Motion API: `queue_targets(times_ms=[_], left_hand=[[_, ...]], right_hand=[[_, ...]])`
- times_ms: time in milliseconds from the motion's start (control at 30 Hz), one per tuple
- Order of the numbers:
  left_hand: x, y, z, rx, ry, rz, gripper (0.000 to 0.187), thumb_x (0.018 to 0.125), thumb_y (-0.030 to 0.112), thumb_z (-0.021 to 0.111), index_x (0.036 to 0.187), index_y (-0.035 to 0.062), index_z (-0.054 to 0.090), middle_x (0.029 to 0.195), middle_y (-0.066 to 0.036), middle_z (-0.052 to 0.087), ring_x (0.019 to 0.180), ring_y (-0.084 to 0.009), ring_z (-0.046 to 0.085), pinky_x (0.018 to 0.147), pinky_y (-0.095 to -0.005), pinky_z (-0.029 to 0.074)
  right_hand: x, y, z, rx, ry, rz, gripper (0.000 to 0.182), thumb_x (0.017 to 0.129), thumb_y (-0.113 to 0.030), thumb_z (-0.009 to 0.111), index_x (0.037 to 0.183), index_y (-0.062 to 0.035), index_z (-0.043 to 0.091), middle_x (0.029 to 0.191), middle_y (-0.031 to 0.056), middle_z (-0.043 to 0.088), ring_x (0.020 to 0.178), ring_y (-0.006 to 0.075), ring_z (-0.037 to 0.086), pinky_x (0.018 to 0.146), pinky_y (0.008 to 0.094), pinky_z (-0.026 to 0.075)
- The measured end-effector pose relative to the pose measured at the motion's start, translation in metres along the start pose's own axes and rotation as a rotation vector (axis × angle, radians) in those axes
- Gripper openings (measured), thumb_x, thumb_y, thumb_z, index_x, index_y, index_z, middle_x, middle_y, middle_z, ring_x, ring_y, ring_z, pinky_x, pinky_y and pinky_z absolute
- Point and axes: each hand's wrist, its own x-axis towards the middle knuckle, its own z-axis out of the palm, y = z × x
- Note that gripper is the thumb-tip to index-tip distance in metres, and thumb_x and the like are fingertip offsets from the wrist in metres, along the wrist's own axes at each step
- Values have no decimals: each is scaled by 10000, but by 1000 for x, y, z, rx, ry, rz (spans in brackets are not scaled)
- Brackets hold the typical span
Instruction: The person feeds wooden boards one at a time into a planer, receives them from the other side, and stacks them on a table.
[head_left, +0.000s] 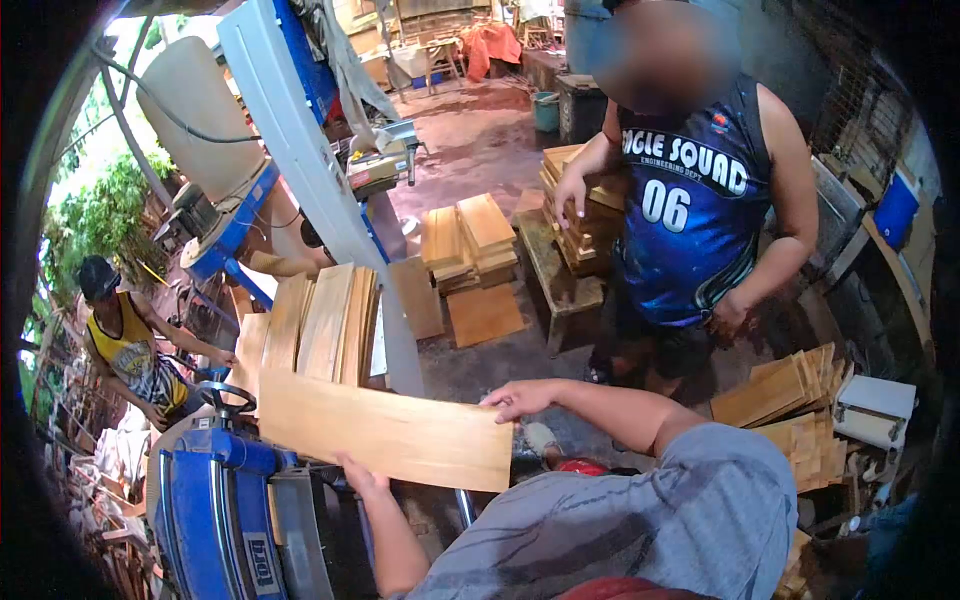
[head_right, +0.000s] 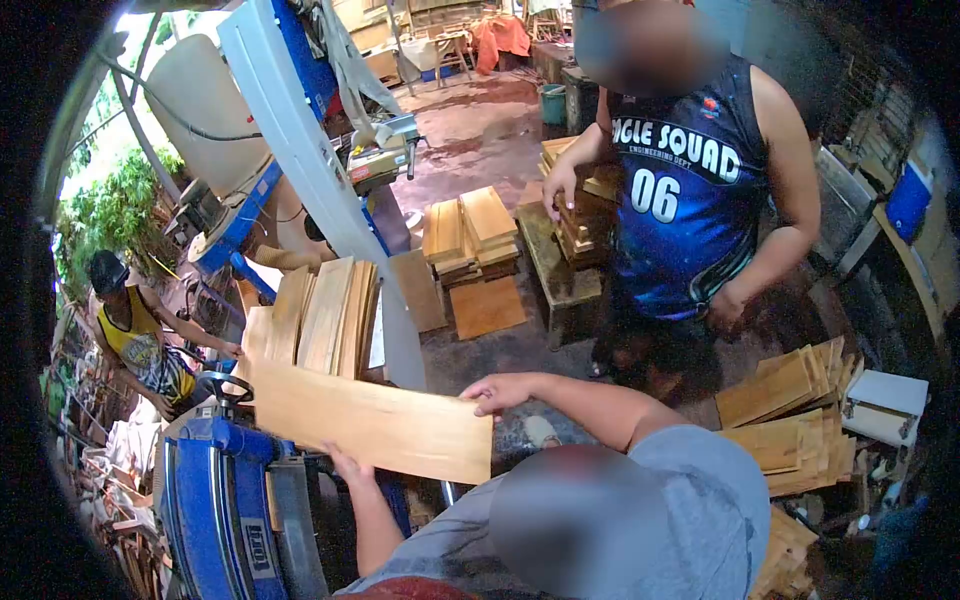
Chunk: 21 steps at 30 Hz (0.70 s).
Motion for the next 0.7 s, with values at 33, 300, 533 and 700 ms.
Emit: queue_targets(times_ms=[33, 300, 533, 700], left_hand=[[-12, 6, 4, -7, 1, -2, 733, 971, 590, 366, 1465, 54, 297, 1492, -134, 362, 1336, -330, 388, 1103, -475, 338], [-70, 1, -85, -22, 364, 201, 794, 961, 627, 314, 1456, 7, 290, 1495, -164, 354, 1313, -344, 425, 1080, -474, 384], [-113, 10, -139, 12, 471, 235, 663, 1015, 488, 332, 1404, -48, 326, 1385, -211, 451, 1193, -385, 513, 1035, -513, 433], [-105, 8, -177, -156, 600, 322, 472, 999, 346, 477, 1286, -29, 465, 1271, -181, 538, 1099, -308, 568, 945, -433, 493]], right_hand=[[7, 13, -1, -5, 0, 5, 430, 935, -180, 593, 1334, -54, 493, 1027, 33, 630, 782, 66, 580, 633, 250, 506], [47, 94, 60, 267, 425, 128, 239, 968, -296, 557, 942, -59, 568, 773, 31, 600, 635, 114, 579, 557, 266, 514], [65, 89, 98, 85, 254, 227, 242, 921, -243, 620, 961, -14, 550, 769, 71, 631, 598, 141, 626, 555, 285, 536], [91, 93, 107, 21, 261, 299, 246, 904, -212, 613, 942, 23, 550, 775, 85, 606, 631, 171, 646, 558, 300, 548]])
